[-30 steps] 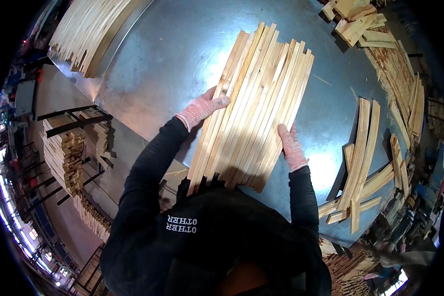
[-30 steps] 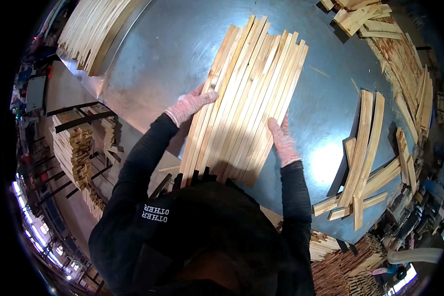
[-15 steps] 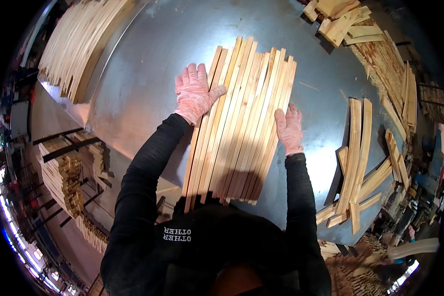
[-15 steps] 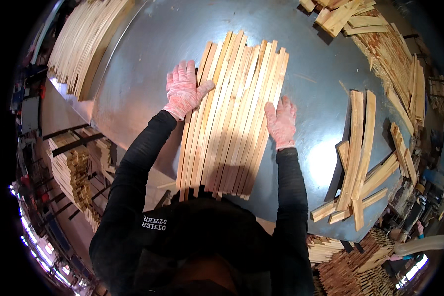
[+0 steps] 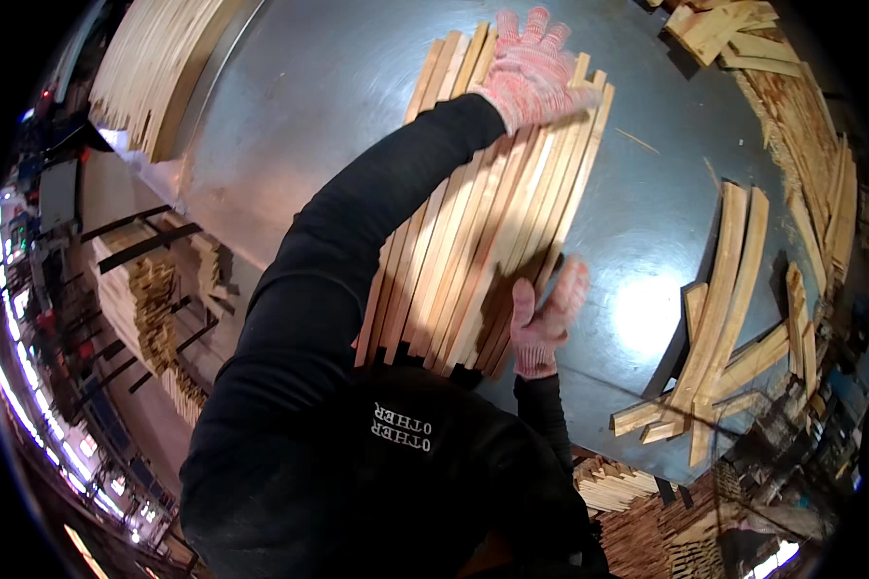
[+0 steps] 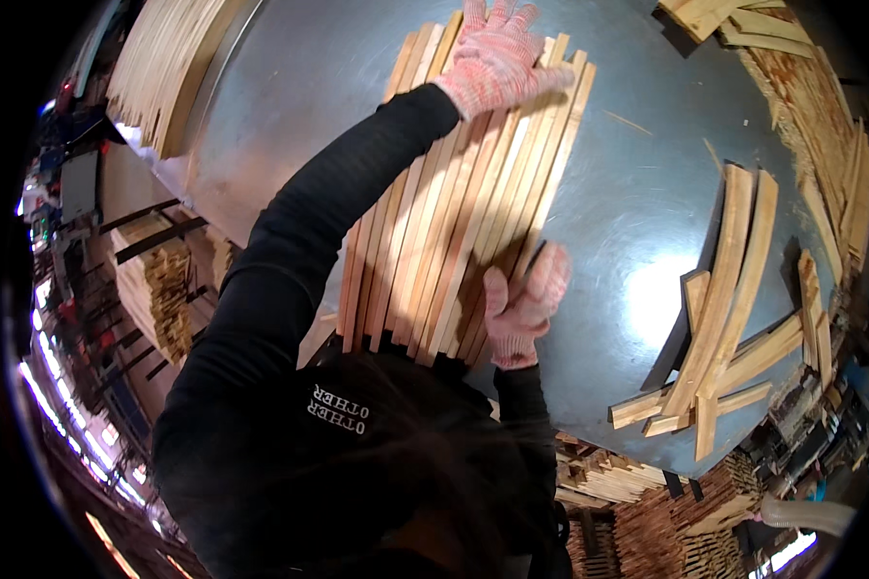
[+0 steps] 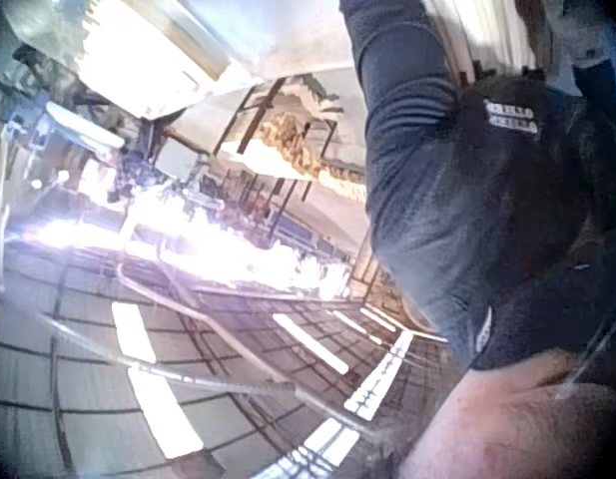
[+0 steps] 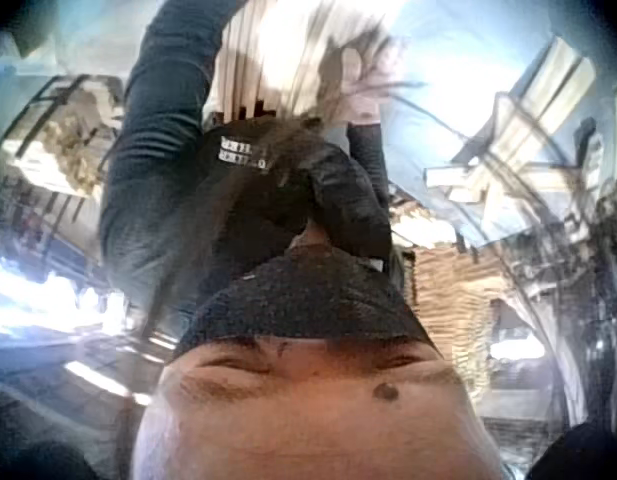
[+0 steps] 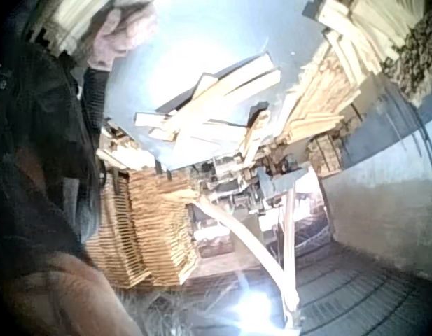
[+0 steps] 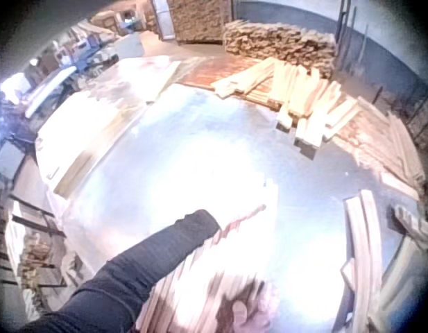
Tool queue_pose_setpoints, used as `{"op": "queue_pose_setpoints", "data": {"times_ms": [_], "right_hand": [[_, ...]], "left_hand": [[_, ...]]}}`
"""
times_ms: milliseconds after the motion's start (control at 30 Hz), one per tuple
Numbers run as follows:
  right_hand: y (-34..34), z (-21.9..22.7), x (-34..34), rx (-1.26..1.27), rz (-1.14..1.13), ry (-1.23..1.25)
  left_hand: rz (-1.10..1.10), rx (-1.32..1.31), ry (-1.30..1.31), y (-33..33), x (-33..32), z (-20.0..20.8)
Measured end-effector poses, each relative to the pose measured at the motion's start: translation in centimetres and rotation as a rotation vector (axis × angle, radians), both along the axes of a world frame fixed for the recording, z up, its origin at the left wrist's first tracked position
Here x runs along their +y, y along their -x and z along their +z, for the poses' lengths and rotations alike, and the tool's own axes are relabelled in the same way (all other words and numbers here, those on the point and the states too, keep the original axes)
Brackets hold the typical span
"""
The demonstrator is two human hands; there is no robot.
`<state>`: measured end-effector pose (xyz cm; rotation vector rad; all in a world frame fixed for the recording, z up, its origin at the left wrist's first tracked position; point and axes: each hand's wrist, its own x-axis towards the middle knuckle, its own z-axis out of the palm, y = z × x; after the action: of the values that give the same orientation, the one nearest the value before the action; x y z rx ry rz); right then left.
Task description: The person repeatedly picks up wooden planks from a large pile on the floor and arranges them into a neat stack on a metal table. They handle the planks one by one or in small groups, aligning them carefully to form a uniform pile.
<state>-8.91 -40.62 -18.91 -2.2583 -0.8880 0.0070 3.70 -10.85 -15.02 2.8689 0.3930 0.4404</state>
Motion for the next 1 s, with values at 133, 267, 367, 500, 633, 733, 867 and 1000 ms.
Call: {"op": "queue_pose_setpoints", "data": {"times_ms": [133, 267, 367, 500, 633, 733, 867, 1000], "right_hand": [[2.7, 5.5, 3.9, 0.235, 0.045, -0.050], [3.1, 5.6, 5.0, 0.800, 0.118, -0.286], [-1.5, 12.5, 5.9, 1.105, 0.273, -0.286], [-6.8, 19.5, 7.2, 0.569, 0.678, 0.026], [-12.1, 13.8, 3.6, 0.403, 0.055, -0.333], [-13.2, 4.2, 0.3, 0.474, -0.197, -0.293], [-7.2, -3.2, 0.1, 0.603, -0.099, 0.025], [-8.5, -6.3, 0.8, 0.472, -0.147, 0.156]], "left_hand": [[-0.037, -0.131, 0.026, 2.3, 0.3, 7.5], [-0.143, -0.005, -0.162, 5.2, 0.1, 13.8], [-0.228, 0.168, -0.322, 8.4, 0.8, 16.6], [-0.189, 0.586, -0.600, 17.1, 2.9, 23.3], [-0.125, 0.834, -0.743, 25.2, 10.8, 18.0], [0.422, 0.723, -0.371, 36.2, 11.8, 9.4], [0.792, 0.687, 0.219, 36.7, 11.1, -0.8], [0.460, -0.015, -0.203, 31.5, 7.0, -0.8]]}}
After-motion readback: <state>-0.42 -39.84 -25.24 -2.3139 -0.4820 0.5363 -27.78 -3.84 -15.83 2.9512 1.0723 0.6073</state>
